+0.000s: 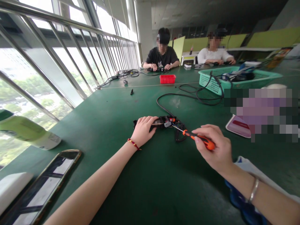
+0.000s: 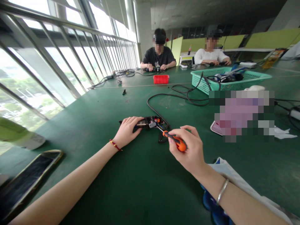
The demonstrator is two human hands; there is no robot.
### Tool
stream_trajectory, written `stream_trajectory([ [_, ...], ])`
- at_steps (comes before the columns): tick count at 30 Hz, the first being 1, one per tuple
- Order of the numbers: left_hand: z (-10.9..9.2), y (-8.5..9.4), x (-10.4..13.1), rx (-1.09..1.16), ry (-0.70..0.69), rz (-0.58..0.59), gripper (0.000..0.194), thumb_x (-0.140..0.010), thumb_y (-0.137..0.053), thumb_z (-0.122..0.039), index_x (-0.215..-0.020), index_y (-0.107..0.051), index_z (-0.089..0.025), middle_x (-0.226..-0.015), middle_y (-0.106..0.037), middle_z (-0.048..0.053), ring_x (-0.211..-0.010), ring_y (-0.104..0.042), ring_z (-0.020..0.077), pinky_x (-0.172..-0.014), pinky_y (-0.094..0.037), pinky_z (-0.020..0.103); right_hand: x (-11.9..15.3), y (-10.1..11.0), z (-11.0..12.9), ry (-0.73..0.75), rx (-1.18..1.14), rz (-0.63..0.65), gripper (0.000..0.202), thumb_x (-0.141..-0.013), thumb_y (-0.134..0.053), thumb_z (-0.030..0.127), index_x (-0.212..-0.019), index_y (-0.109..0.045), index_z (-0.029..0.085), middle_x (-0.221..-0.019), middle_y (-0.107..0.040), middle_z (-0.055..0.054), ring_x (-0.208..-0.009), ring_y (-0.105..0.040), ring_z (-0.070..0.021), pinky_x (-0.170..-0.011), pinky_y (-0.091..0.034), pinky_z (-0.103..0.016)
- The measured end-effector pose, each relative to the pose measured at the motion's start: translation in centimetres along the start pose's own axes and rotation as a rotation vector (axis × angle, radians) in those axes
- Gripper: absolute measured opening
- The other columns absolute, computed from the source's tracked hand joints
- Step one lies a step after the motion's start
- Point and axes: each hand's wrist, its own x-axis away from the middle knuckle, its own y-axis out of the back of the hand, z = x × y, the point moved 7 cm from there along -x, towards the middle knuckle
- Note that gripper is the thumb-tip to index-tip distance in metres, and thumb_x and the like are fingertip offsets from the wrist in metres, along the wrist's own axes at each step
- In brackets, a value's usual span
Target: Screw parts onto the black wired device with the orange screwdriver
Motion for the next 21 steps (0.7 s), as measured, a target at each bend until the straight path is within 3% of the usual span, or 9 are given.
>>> stream_trajectory([
  [7,0.0,0.0,-0.1,-0.007,-0.001,-0.001,0.037,-0.081,-0.048,-0.02,-0.118,-0.049,-0.02,-0.109,-0.059,0.005,-0.102,-0.051,0.0216,-0.093,-0.037,0.037,0.8,0.2,-1.1,-0.068,-0.08,-0.083,0.037,-0.072,-0.061,0.018,-0.107,-0.051,0.02,-0.091,-0.057,-0.006,-0.082,-0.058,-0.0209,-0.069,-0.051,-0.037],
  [15,-0.1,0.0,-0.1,-0.002,0.01,-0.003,0.036,-0.081,-0.048,-0.02,-0.117,-0.049,-0.021,-0.111,-0.059,0.005,-0.103,-0.051,0.0215,-0.094,-0.037,0.038,0.6,-0.3,-1.2,-0.129,-0.031,0.035,0.01,-0.079,-0.055,0.021,-0.089,-0.057,0.022,-0.07,-0.059,-0.001,-0.068,-0.055,-0.0169,-0.064,-0.048,-0.033],
  [21,-0.2,0.1,-0.1,-0.011,0.008,0.002,0.035,-0.082,-0.047,-0.021,-0.117,-0.049,-0.02,-0.111,-0.059,0.005,-0.103,-0.052,0.0215,-0.094,-0.037,0.037,0.9,0.2,-1.4,-0.107,-0.089,-0.089,0.037,-0.072,-0.061,0.019,-0.107,-0.051,0.02,-0.09,-0.057,-0.006,-0.082,-0.058,-0.0209,-0.071,-0.05,-0.038],
])
